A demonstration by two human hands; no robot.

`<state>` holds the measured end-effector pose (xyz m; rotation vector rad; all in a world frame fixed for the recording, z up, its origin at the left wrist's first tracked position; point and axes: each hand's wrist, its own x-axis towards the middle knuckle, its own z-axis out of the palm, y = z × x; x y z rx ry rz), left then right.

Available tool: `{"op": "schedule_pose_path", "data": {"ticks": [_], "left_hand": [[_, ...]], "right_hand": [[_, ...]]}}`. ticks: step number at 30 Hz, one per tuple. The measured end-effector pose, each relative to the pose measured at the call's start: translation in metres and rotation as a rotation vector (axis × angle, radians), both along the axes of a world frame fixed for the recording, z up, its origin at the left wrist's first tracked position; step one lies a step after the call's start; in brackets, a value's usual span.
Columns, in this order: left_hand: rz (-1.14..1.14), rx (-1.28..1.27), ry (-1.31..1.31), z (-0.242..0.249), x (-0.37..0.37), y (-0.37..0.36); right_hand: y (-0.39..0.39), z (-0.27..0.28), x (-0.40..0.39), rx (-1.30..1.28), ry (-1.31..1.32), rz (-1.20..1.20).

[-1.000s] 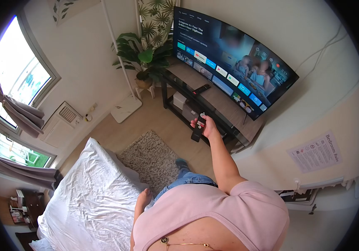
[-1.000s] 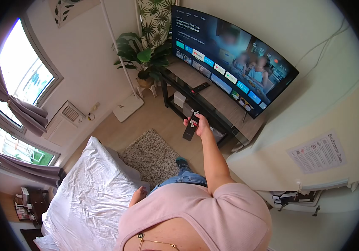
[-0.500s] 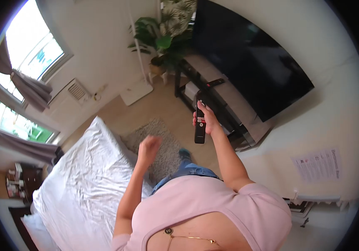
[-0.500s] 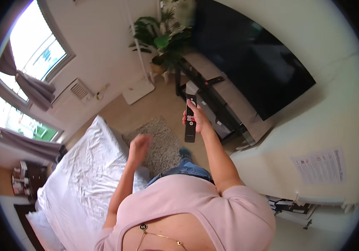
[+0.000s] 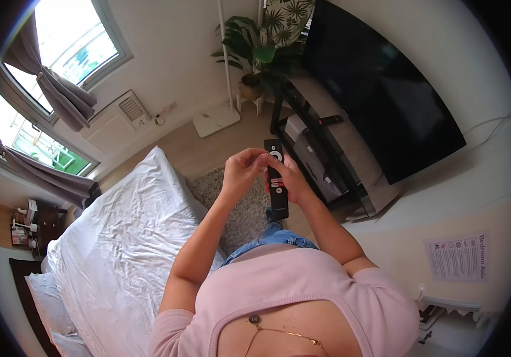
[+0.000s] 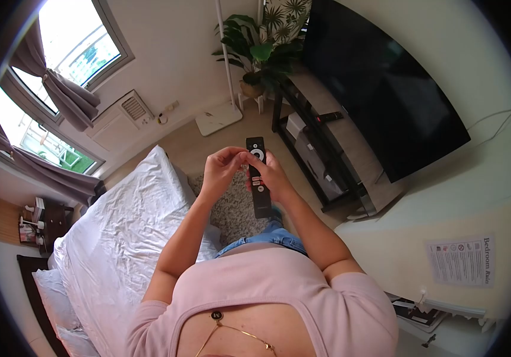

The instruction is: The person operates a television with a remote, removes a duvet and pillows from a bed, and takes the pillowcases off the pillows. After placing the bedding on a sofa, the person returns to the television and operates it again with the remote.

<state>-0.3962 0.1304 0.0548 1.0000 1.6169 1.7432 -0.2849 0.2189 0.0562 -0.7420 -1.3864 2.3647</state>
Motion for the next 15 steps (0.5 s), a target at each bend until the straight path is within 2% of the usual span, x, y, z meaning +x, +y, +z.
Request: {"op": "schedule_pose_path", "data": {"ticks": [1, 4, 7, 10, 15], "left_hand": [[0.032, -0.033, 0.049, -0.001, 0.0, 0.0], [0.223, -0.149, 0.491, 0.004, 0.004, -0.007], [0.302, -0.141, 0.635, 0.008, 0.006, -0.011], [0.339, -0.124, 0.588, 0.006, 0.005, -0.014], [0.264, -0.06, 0.509, 0.014, 0.003, -0.018]], "right_hand": [[-0.001, 0.0, 0.0, -0.005, 0.008, 0.005], [-0.002, 0.0, -0.004, -0.013, 0.028, 0.027], [-0.005, 0.001, -0.006, -0.018, 0.038, 0.044], [-0.006, 0.004, -0.006, -0.022, 0.043, 0.046], [-0.006, 0.004, -0.005, -0.01, 0.024, 0.047]]}}
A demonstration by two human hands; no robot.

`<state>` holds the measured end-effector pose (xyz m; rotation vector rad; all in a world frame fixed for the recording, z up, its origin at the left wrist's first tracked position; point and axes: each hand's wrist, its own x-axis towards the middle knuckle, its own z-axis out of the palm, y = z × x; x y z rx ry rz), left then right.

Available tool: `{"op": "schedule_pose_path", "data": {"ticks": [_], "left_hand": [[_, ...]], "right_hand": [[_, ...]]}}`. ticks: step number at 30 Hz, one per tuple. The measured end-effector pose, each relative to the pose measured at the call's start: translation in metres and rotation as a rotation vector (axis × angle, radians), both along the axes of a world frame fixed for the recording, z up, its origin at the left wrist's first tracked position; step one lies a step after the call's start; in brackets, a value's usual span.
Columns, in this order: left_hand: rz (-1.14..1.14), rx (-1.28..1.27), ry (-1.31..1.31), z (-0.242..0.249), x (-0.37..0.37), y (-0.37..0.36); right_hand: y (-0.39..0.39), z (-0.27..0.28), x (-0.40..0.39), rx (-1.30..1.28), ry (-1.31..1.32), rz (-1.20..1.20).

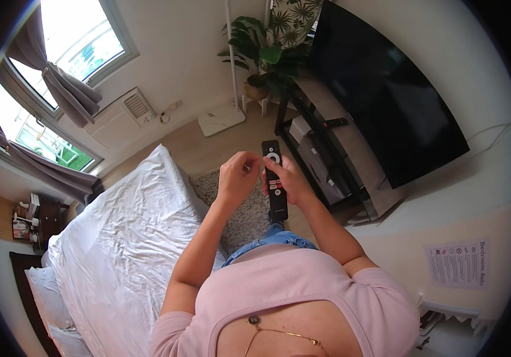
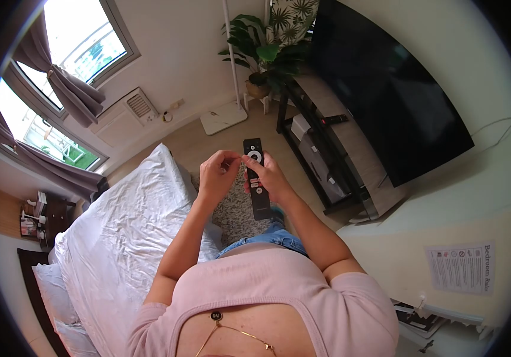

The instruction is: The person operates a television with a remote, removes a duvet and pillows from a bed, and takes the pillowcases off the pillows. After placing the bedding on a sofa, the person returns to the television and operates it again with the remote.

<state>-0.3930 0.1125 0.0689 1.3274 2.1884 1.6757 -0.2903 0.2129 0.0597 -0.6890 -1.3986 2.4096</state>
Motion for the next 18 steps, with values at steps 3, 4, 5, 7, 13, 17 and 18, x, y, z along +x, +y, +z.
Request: {"op": "schedule_pose_path", "data": {"ticks": [3, 4, 5, 7, 13, 17, 18], "left_hand": [[-0.043, 0.015, 0.023, -0.003, -0.001, 0.001], [-0.054, 0.008, 0.028, -0.004, -0.001, 0.0], [-0.048, -0.017, 0.048, -0.005, -0.001, -0.001], [-0.041, -0.058, 0.092, -0.005, -0.001, -0.002], [0.069, -0.168, -0.015, -0.026, -0.005, -0.01], [0.055, -0.092, -0.141, -0.032, -0.006, -0.016], [0.053, -0.066, -0.143, -0.042, -0.008, -0.014]], "right_hand": [[0.001, -0.003, 0.0, -0.01, 0.012, 0.016], [0.001, -0.004, 0.001, -0.006, 0.001, 0.018], [0.001, -0.004, 0.001, -0.002, -0.01, 0.018], [0.001, -0.005, 0.002, -0.023, -0.02, 0.017], [0.008, -0.009, 0.009, -0.151, -0.028, -0.038], [0.016, -0.008, 0.015, -0.177, -0.056, -0.103], [0.019, -0.01, 0.017, -0.18, -0.051, -0.119]]}}
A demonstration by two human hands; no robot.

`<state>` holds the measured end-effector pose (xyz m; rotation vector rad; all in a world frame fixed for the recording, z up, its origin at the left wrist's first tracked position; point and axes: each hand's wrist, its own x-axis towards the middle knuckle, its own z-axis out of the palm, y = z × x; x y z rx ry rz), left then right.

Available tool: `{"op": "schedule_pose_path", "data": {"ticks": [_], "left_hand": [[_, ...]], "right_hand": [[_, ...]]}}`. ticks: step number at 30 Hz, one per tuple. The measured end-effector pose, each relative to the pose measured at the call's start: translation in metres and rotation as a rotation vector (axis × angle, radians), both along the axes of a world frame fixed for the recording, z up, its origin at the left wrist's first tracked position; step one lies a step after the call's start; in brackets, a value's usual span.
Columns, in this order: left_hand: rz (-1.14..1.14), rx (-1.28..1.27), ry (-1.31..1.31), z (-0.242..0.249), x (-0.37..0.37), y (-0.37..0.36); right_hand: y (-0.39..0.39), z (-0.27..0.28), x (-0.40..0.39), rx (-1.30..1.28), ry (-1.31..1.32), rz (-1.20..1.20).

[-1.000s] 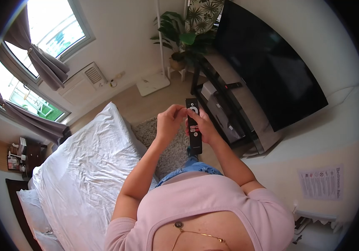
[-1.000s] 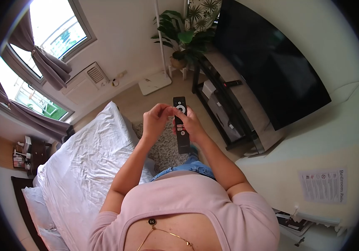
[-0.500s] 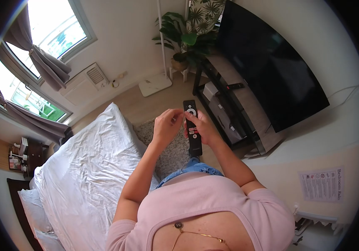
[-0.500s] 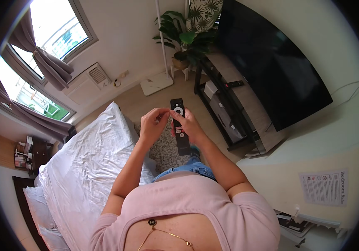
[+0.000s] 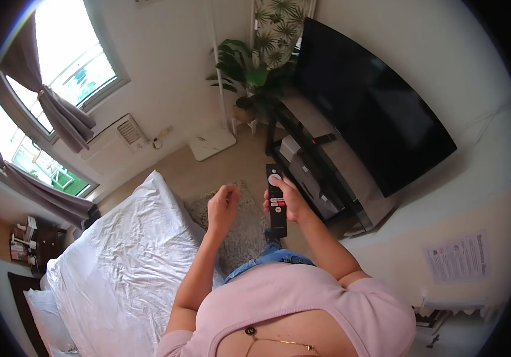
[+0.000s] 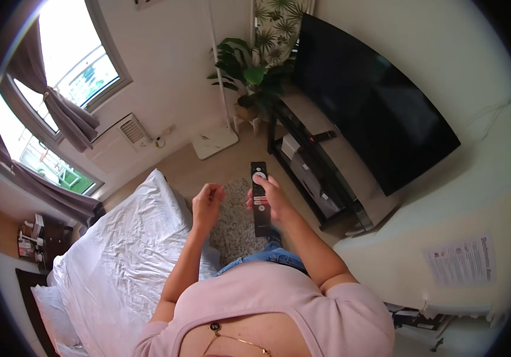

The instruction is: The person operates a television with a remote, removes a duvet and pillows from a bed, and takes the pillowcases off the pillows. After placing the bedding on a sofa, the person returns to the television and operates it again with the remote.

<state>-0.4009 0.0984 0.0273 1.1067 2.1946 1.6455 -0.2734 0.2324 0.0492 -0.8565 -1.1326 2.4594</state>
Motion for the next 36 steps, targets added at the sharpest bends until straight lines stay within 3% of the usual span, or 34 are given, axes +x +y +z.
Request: {"op": "schedule_pose_path", "data": {"ticks": [4, 7, 17, 24, 31, 36], "left_hand": [[0.073, -0.002, -0.008, 0.004, 0.001, -0.007], [0.001, 0.038, -0.101, 0.004, 0.002, -0.014], [-0.047, -0.104, -0.044, -0.009, -0.001, -0.027], [0.045, -0.042, -0.026, -0.009, 0.002, -0.029], [0.043, -0.095, -0.132, -0.026, -0.004, -0.034], [0.016, -0.11, -0.108, -0.032, -0.004, -0.036]], "right_hand": [[0.005, -0.006, -0.002, 0.044, -0.023, 0.023], [0.006, -0.011, 0.0, 0.126, -0.021, 0.011], [0.022, -0.01, 0.013, 0.272, -0.164, -0.01], [0.032, -0.015, 0.018, 0.213, -0.149, -0.067], [0.048, -0.033, 0.019, 0.077, 0.014, -0.352], [0.051, -0.024, 0.027, 0.116, -0.051, -0.294]]}}
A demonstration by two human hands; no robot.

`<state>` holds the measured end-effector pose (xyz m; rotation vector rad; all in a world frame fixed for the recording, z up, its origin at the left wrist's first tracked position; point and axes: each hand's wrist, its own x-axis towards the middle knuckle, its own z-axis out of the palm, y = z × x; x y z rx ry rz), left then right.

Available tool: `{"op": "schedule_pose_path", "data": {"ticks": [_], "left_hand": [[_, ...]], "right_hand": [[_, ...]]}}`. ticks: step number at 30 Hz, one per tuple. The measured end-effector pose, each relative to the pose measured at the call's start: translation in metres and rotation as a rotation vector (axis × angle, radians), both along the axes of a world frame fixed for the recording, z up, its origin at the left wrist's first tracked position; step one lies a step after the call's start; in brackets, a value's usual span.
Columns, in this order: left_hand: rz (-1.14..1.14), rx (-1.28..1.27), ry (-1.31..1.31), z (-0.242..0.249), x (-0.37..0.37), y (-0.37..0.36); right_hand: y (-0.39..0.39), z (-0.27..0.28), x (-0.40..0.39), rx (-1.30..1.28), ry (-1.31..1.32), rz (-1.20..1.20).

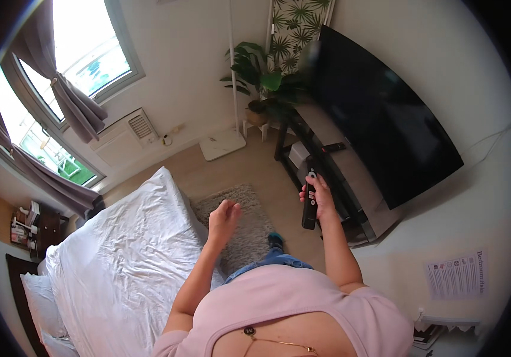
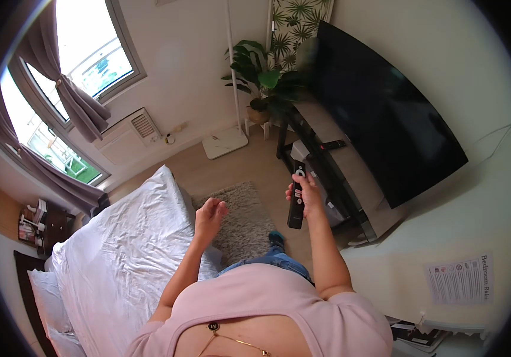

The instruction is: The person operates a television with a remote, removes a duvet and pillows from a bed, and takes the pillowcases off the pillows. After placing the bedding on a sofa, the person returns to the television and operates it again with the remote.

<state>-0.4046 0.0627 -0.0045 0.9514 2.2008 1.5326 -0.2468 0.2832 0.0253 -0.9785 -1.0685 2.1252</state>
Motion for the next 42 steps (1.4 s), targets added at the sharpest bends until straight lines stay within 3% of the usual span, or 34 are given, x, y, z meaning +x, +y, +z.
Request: {"op": "schedule_pose_path", "data": {"ticks": [15, 21, 27, 42], "left_hand": [[-0.003, -0.044, -0.004, -0.009, 0.006, -0.004], [-0.024, -0.046, -0.026, -0.016, 0.008, -0.008], [-0.037, -0.056, -0.021, -0.015, 0.01, -0.009], [-0.102, 0.011, -0.08, -0.035, 0.009, -0.009]], "right_hand": [[0.006, -0.025, 0.007, -0.02, -0.189, 0.104], [0.004, -0.013, 0.004, -0.069, 0.005, -0.064], [0.002, -0.014, 0.007, 0.056, -0.107, 0.05], [0.01, -0.025, 0.012, -0.027, -0.046, -0.016]]}}
